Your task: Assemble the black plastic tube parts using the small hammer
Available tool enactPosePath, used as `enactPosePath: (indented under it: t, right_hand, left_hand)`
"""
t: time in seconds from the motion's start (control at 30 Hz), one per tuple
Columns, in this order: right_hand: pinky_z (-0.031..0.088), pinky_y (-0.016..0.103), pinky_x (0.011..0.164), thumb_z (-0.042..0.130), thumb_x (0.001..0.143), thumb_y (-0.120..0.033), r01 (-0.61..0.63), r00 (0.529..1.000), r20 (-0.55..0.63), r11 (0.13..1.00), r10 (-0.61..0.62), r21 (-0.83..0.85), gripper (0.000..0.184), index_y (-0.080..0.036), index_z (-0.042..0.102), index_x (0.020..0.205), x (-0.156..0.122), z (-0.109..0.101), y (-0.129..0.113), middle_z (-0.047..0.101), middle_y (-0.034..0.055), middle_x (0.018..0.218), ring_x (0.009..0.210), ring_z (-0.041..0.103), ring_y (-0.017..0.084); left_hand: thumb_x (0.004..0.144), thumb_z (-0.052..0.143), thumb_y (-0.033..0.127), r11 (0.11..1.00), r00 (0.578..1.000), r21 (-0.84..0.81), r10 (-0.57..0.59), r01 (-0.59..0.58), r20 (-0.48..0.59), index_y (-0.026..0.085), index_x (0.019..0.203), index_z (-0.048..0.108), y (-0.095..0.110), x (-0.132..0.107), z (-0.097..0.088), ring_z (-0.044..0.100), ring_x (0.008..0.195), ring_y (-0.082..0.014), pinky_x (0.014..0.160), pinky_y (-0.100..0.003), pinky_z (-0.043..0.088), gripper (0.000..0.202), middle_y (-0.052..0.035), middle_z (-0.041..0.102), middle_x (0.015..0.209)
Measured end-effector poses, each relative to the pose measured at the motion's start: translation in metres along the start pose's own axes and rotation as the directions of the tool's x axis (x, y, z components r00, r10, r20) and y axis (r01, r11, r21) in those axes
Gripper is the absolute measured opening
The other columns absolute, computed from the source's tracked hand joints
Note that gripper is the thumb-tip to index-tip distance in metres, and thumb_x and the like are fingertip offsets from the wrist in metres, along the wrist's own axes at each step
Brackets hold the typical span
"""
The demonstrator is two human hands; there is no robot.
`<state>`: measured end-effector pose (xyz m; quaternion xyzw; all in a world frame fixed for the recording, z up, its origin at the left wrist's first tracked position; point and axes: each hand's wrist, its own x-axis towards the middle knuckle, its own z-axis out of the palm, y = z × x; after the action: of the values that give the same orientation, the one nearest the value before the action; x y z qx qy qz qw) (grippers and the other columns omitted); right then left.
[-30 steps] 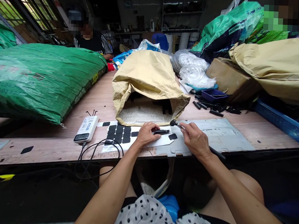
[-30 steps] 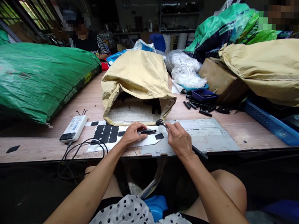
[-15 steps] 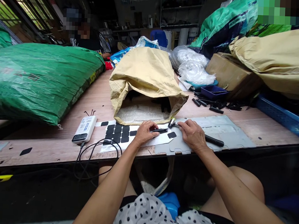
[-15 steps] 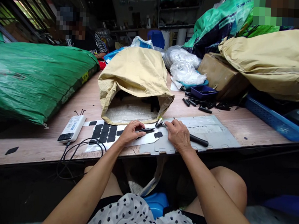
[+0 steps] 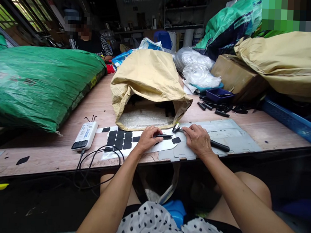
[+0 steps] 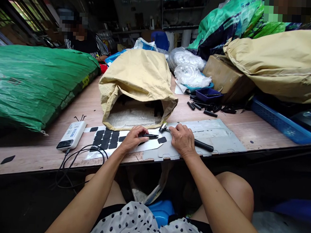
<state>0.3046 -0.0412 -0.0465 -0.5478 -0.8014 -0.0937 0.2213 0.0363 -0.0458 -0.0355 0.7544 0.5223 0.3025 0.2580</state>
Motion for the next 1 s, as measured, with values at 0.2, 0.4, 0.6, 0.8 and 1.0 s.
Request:
enactPosePath:
  t: [0.2, 0.4, 0.6, 0.8, 1.0]
  right_hand:
    - [0.031, 0.033, 0.074, 0.053, 0.095, -0.024, -0.014, 1.0, 0.0, 1.0, 0.014, 0.008, 0.027, -0.027, 0.074, 0.113, 0.0, -0.001, -0.002, 0.063, 0.0062, 0.093, 0.088, 0.048, 0.021]
    - [0.029, 0.034, 0.073, 0.056, 0.093, -0.025, -0.034, 0.999, 0.002, 0.999, 0.034, 0.002, 0.026, -0.027, 0.074, 0.111, 0.001, 0.0, -0.002, 0.063, 0.0063, 0.093, 0.087, 0.047, 0.021]
    - [0.028, 0.034, 0.073, 0.056, 0.094, -0.026, -0.038, 0.999, 0.011, 0.999, 0.038, -0.006, 0.026, -0.027, 0.074, 0.112, 0.001, -0.001, -0.003, 0.063, 0.0067, 0.094, 0.088, 0.048, 0.022]
    - [0.03, 0.033, 0.074, 0.056, 0.094, -0.025, -0.026, 1.0, -0.012, 1.0, 0.026, -0.007, 0.025, -0.026, 0.073, 0.111, 0.0, 0.0, -0.003, 0.062, 0.0066, 0.092, 0.088, 0.048, 0.022]
    - [0.03, 0.034, 0.074, 0.056, 0.093, -0.026, -0.029, 0.999, -0.014, 1.0, 0.029, 0.001, 0.025, -0.026, 0.073, 0.112, 0.0, 0.002, -0.001, 0.062, 0.0065, 0.093, 0.088, 0.048, 0.022]
  left_hand:
    - [0.086, 0.068, 0.03, 1.0, 1.0, 0.011, 0.01, -0.01, 0.025, 0.023, 0.097, 0.069, 0.005, -0.001, -0.003, 0.055, 0.095, -0.0221, 0.087, -0.034, 0.042, 0.013, -0.0012, 0.067, 0.095]
    - [0.086, 0.066, 0.029, 1.0, 1.0, 0.021, 0.017, -0.017, 0.0, 0.022, 0.097, 0.068, 0.006, -0.001, -0.002, 0.054, 0.096, -0.0228, 0.09, -0.036, 0.042, 0.013, -0.0026, 0.066, 0.096]
    - [0.094, 0.06, 0.034, 0.95, 1.0, -0.313, 0.014, -0.015, -0.006, 0.021, 0.107, 0.066, 0.055, -0.038, -0.023, 0.057, 0.097, -0.0193, 0.092, -0.032, 0.043, 0.019, -0.0026, 0.066, 0.103]
    - [0.084, 0.072, 0.038, 0.817, 0.79, -0.401, -0.104, 0.415, 0.605, 0.018, 0.099, 0.07, 0.057, -0.111, 0.014, 0.054, 0.073, -0.0139, 0.068, -0.025, 0.042, 0.026, 0.0008, 0.063, 0.08]
    - [0.087, 0.06, 0.042, 0.799, 0.653, 0.12, -0.559, 0.589, 0.511, 0.027, 0.115, 0.071, -0.007, -0.13, 0.095, 0.067, 0.09, -0.0235, 0.076, -0.03, 0.048, 0.034, -0.0029, 0.073, 0.093]
